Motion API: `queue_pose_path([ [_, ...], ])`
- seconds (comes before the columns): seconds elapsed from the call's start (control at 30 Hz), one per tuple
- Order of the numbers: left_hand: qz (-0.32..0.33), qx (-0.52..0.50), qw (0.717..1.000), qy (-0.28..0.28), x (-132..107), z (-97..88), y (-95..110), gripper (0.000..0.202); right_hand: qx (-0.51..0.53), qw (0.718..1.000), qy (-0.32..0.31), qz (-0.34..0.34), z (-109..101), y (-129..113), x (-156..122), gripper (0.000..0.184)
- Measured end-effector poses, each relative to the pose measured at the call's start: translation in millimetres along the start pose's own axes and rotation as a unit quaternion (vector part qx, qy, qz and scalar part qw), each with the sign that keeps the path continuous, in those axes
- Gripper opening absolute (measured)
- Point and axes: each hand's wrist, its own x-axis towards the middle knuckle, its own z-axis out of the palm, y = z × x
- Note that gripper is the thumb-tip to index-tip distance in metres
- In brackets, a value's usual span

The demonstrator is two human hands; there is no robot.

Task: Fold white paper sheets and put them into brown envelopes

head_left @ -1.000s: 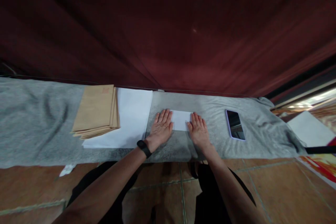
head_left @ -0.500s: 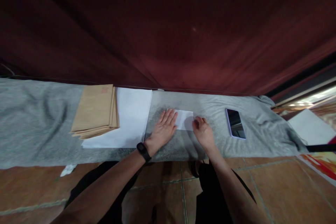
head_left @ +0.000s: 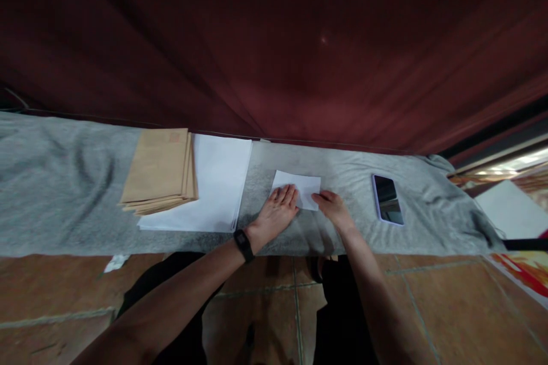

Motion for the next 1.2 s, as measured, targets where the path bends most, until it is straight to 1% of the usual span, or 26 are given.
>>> queue_pose_path([
  [0.07,-0.005,-0.003,1.0,0.007,0.8,-4.0,2.2,0.05,0.058,0.998,-0.006,-0.005,0.7,-7.0,-0.8,0.038],
  [0.17,-0.019,-0.013,0.999,0.024,2.5,-13.8,4.5,0.051,0.159,0.987,-0.011,-0.031,0.8,-19.1,-4.3,0.039],
  [0.27,-0.045,-0.045,0.997,0.037,5.5,-25.7,3.8,0.049,0.214,0.975,-0.007,-0.06,0.8,-28.8,-8.6,0.04],
  [0.37,-0.069,-0.113,0.988,0.075,10.8,-35.4,0.0,0.043,0.292,0.955,-0.022,-0.053,2.0,-34.0,-10.7,0.044],
  [0.43,-0.111,-0.191,0.968,0.121,15.2,-39.0,-3.8,0.033,0.334,0.942,-0.031,-0.03,3.4,-34.2,-10.0,0.049],
  [0.47,-0.143,-0.243,0.948,0.146,17.4,-40.0,-6.0,0.03,0.342,0.939,-0.027,-0.013,4.3,-33.3,-9.1,0.05],
  [0.5,-0.179,-0.303,0.921,0.168,19.4,-40.5,-8.3,0.03,0.34,0.94,-0.02,0.005,5.4,-32.0,-8.1,0.049],
  [0.53,-0.216,-0.369,0.885,0.186,21.1,-41.0,-10.7,0.031,0.333,0.942,-0.011,0.023,6.8,-30.3,-7.2,0.047],
  [0.57,-0.247,-0.438,0.841,0.198,22.4,-41.4,-12.8,0.031,0.326,0.945,-0.004,0.04,8.5,-28.7,-6.7,0.045],
  [0.63,-0.287,-0.57,0.74,0.214,23.7,-42.8,-15.9,0.027,0.319,0.946,-0.009,0.06,13.0,-26.2,-6.9,0.043],
  [0.7,-0.302,-0.668,0.641,0.226,23.3,-44.9,-16.4,0.023,0.332,0.941,-0.035,0.064,18.5,-25.9,-9.0,0.041],
  [0.73,-0.309,-0.703,0.599,0.228,22.6,-45.8,-15.6,0.024,0.343,0.936,-0.048,0.063,21.2,-26.6,-10.3,0.04],
  [0.77,-0.319,-0.726,0.564,0.228,21.7,-46.3,-14.4,0.027,0.355,0.931,-0.059,0.061,23.6,-27.6,-11.4,0.04],
  [0.8,-0.332,-0.742,0.537,0.225,20.6,-46.4,-12.9,0.03,0.366,0.926,-0.065,0.058,25.5,-28.8,-12.3,0.039],
  [0.83,-0.343,-0.753,0.517,0.217,19.5,-45.8,-11.4,0.032,0.374,0.924,-0.064,0.053,26.9,-29.8,-12.6,0.038],
  [0.87,-0.351,-0.761,0.504,0.208,18.4,-44.7,-10.3,0.033,0.376,0.924,-0.056,0.047,27.5,-30.4,-12.5,0.037],
  [0.9,-0.356,-0.766,0.497,0.2,17.3,-42.9,-9.9,0.033,0.373,0.926,-0.044,0.043,27.5,-30.6,-11.7,0.036],
  [0.97,-0.361,-0.769,0.492,0.189,15.4,-38.1,-12.3,0.032,0.353,0.935,-0.024,0.042,25.5,-29.4,-9.2,0.034],
  [1.07,-0.387,-0.752,0.493,0.205,12.8,-30.3,-23.6,0.03,0.292,0.955,-0.019,0.039,20.1,-24.1,-4.2,0.03],
  [1.1,-0.397,-0.738,0.502,0.214,11.8,-28.1,-28.6,0.031,0.267,0.963,-0.021,0.035,18.2,-21.9,-2.6,0.028],
  [1.13,-0.403,-0.723,0.517,0.217,10.8,-26.1,-33.6,0.031,0.243,0.969,-0.022,0.029,16.7,-19.6,-1.1,0.027],
  [1.2,-0.399,-0.692,0.566,0.204,8.7,-22.7,-42.3,0.033,0.197,0.98,-0.02,0.021,14.8,-15.0,2.0,0.025],
])
